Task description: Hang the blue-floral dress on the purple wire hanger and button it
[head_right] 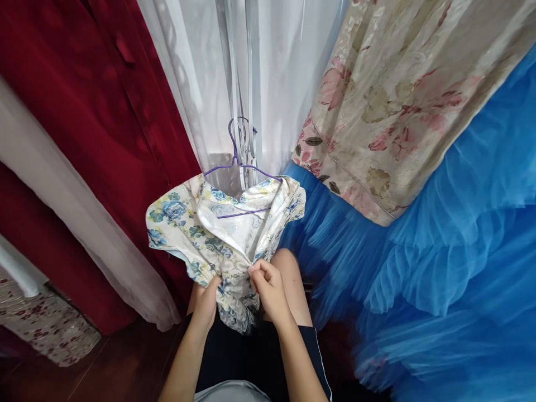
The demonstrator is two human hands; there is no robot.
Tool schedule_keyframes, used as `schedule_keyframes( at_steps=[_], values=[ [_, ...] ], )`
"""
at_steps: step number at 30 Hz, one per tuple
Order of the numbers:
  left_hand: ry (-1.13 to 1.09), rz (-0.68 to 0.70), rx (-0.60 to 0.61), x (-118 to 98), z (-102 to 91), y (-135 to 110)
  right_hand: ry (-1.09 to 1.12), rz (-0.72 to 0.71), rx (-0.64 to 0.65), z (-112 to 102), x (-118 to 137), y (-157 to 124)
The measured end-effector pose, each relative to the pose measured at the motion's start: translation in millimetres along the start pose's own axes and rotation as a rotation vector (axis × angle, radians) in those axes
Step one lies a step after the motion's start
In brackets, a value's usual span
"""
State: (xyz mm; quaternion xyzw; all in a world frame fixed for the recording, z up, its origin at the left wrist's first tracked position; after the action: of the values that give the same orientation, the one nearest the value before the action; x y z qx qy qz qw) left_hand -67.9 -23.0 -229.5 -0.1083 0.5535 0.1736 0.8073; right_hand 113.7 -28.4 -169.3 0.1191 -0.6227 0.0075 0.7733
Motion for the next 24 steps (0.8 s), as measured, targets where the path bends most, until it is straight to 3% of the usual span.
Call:
schedule_keyframes(
  at_steps=[4, 6, 8, 11, 13, 19, 24],
  values=[
    [0.048, 0.377, -0.406, -17, -37.6, 7, 0.046, 0.015, -0.096, -6, -5, -12],
    [0.124, 0.55, -0.423, -27, -34.2, -5, 0.055, 0.041, -0.093, -1, -9, -16],
    [0.231, 0.596, -0.201, -31, -13.2, -18, 0.049, 0.057, -0.07, 9, -11, -17],
    [0.347, 0.417, 0.301, -23, 25.5, -29, 0.042, 0.056, -0.032, 23, -10, -17],
    [0.375, 0.311, 0.474, -17, 37.7, -29, 0.03, 0.067, -0.008, 28, -8, -17],
    [0.452, 0.321, 0.593, -19, 42.8, -21, 0.097, 0.111, -0.065, 17, 10, -7],
    [0.539, 0.331, 0.609, -18, 47.4, -21, 0.133, 0.024, -0.074, 8, 57, 53]
  ],
)
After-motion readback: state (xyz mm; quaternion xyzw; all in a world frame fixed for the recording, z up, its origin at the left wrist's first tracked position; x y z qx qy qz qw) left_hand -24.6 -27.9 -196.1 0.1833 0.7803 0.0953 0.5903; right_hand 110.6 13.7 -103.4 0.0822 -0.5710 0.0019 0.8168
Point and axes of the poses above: each hand's wrist, its own y-axis towards the middle knuckle, its own z-axis out of the palm, x = y × z, the point moved 4 cm from there along y, towards the middle knuckle, and after that the axes turned 3 degrees about x, right-handed, at the moved point
